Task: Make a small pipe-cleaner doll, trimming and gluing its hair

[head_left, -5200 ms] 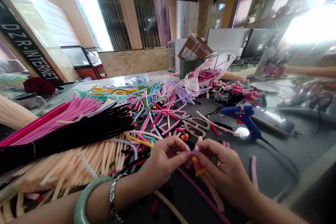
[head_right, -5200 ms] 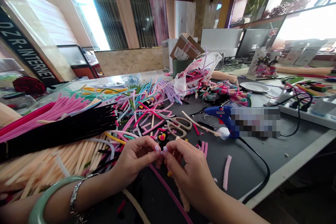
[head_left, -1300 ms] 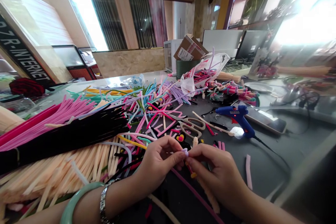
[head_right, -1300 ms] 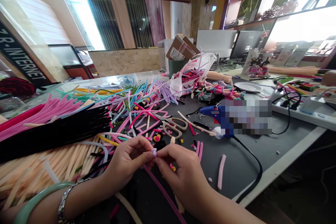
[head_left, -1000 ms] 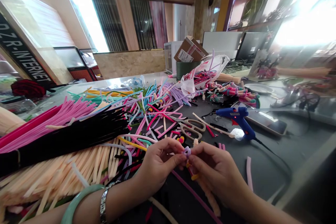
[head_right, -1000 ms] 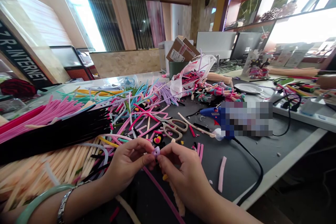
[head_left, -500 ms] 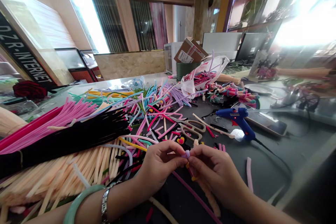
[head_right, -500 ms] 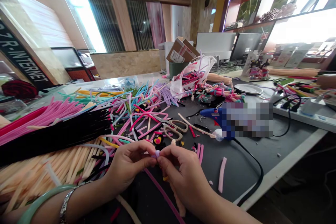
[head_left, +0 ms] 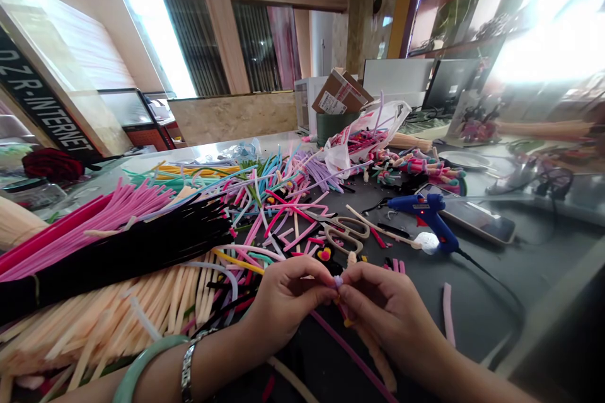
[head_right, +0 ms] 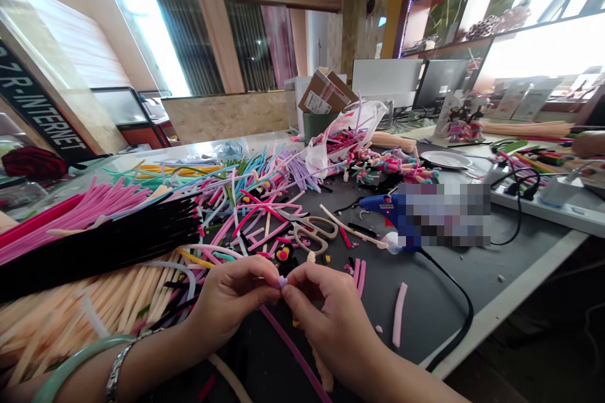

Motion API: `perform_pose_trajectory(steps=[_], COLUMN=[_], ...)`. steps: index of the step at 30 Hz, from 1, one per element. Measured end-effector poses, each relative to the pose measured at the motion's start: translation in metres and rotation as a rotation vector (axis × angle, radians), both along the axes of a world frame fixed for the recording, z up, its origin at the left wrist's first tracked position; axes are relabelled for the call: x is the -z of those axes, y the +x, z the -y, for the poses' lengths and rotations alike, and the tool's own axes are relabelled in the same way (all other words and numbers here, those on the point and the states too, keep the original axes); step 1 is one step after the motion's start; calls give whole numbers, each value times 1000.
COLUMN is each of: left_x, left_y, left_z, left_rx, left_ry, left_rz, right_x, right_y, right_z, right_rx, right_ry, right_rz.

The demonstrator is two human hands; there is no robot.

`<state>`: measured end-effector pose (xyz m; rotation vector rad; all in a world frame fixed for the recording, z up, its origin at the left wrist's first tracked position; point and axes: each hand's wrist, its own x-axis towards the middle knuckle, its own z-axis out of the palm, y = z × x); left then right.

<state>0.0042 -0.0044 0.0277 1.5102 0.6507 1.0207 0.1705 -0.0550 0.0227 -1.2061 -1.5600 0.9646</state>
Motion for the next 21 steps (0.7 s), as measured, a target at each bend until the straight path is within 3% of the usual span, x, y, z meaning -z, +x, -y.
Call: perform_pose_trajectory(steps=[12,21], left_x=[5,7], left_y=[-3,-2], left_z=[-1,0], left_rx=[86,120], left_ry=[85,-95], left_rz=[-61,-73], right_x=[-4,-4], right_y=[0,1], right_z=[-2,0], right_rx=[66,54], right_ry=[125,184], right_rz=[103,40])
